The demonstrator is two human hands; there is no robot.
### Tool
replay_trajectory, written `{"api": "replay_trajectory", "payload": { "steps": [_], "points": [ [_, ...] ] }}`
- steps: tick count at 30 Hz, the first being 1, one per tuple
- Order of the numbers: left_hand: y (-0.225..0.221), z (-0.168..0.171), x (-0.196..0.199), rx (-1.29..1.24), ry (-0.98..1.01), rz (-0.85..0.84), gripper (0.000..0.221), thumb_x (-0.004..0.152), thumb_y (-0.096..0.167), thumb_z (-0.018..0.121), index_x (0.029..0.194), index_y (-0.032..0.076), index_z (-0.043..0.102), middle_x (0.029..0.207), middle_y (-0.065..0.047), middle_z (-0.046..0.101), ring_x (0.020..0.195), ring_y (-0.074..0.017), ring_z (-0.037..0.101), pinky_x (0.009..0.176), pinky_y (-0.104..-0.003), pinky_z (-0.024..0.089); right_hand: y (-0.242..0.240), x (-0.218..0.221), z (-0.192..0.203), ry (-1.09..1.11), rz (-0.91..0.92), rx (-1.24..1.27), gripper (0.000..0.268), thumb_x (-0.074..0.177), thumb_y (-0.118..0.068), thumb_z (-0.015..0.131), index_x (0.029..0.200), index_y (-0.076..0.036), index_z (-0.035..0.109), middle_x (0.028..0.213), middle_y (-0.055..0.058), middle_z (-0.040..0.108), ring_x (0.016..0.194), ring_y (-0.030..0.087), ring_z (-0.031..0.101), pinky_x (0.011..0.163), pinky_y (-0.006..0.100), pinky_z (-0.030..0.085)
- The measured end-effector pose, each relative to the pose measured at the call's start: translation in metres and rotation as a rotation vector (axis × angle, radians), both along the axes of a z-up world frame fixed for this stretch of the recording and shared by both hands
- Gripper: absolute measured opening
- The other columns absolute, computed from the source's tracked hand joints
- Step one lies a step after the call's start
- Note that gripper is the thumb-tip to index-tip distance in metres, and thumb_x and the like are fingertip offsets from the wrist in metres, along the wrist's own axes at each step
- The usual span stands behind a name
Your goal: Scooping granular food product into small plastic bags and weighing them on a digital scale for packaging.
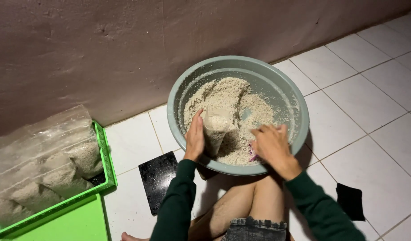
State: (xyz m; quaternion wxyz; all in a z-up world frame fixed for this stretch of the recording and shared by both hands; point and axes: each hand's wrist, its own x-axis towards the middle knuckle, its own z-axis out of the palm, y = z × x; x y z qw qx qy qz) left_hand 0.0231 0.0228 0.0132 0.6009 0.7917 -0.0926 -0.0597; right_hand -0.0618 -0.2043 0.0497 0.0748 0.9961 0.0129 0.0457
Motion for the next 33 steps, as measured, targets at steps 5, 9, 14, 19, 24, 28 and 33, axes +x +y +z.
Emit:
{"api": "replay_trajectory", "payload": {
  "steps": [5, 9, 14, 19, 24, 28, 33],
  "points": [
    [0.009, -0.048, 0.044, -0.126, 0.018, -0.040, 0.040, 0.102, 0.050, 0.044, 0.126, 0.026, 0.065, 0.118, -0.015, 0.069, 0.116, -0.0328, 0.060, 0.104, -0.044, 0.043, 0.047, 0.014, -0.025, -0.234, 0.138, 0.857, 0.026, 0.087, -0.027, 0.072, 0.110, -0.014, 0.072, 0.096, 0.011, 0.073, 0.090, 0.030, 0.071, 0.078, 0.041, 0.055],
    [0.019, -0.042, 0.053, -0.442, 0.044, -0.019, 0.021, 0.092, 0.033, 0.073, 0.107, 0.018, 0.074, 0.100, -0.003, 0.072, 0.093, -0.0127, 0.062, 0.090, -0.033, 0.052, 0.079, 0.020, -0.037, -0.492, 0.107, 1.076, 0.009, 0.086, -0.025, 0.078, 0.092, -0.020, 0.074, 0.081, 0.001, 0.075, 0.078, 0.019, 0.073, 0.070, 0.032, 0.057],
    [0.026, -0.038, 0.050, -0.451, -0.025, 0.073, 0.023, 0.086, 0.027, 0.081, 0.100, 0.010, 0.077, 0.091, -0.009, 0.074, 0.087, -0.0155, 0.063, 0.084, -0.034, 0.054, 0.083, 0.015, -0.005, -0.624, 0.271, 1.042, 0.004, 0.086, -0.013, 0.076, 0.088, -0.013, 0.072, 0.075, 0.003, 0.071, 0.071, 0.022, 0.071, 0.065, 0.030, 0.056],
    [0.023, 0.000, 0.043, -0.469, -0.139, 0.187, 0.021, 0.087, 0.030, 0.080, 0.095, 0.011, 0.078, 0.086, -0.005, 0.074, 0.086, -0.0107, 0.061, 0.084, -0.033, 0.054, 0.065, 0.035, -0.015, -0.722, 0.333, 0.999, 0.002, 0.087, -0.016, 0.074, 0.087, -0.017, 0.074, 0.076, -0.002, 0.069, 0.068, 0.018, 0.069, 0.066, 0.028, 0.056],
    [0.031, -0.050, 0.048, -0.073, -0.213, 0.232, 0.017, 0.081, 0.034, 0.083, 0.092, 0.021, 0.079, 0.082, -0.002, 0.076, 0.085, -0.0160, 0.072, 0.080, -0.031, 0.052, 0.062, 0.027, -0.008, -0.575, 0.340, 0.939, 0.004, 0.088, -0.013, 0.072, 0.085, -0.012, 0.069, 0.073, 0.005, 0.068, 0.071, 0.029, 0.070, 0.066, 0.036, 0.057],
    [0.032, -0.024, 0.020, -0.210, -0.303, 0.207, 0.015, 0.084, 0.025, 0.082, 0.091, 0.012, 0.079, 0.079, -0.010, 0.075, 0.080, -0.0182, 0.068, 0.078, -0.036, 0.053, 0.064, 0.011, -0.006, -0.598, 0.275, 0.939, 0.005, 0.090, -0.009, 0.069, 0.086, -0.011, 0.067, 0.074, 0.010, 0.067, 0.073, 0.035, 0.069, 0.066, 0.041, 0.055],
    [0.030, -0.044, 0.040, -0.198, -0.347, 0.236, 0.008, 0.083, 0.022, 0.082, 0.089, 0.019, 0.079, 0.078, 0.000, 0.076, 0.077, -0.0081, 0.066, 0.076, -0.028, 0.052, 0.052, 0.032, -0.010, -0.504, 0.305, 0.899, 0.006, 0.088, -0.017, 0.071, 0.086, -0.015, 0.066, 0.075, 0.005, 0.068, 0.074, 0.030, 0.070, 0.069, 0.038, 0.055]
  ]
}}
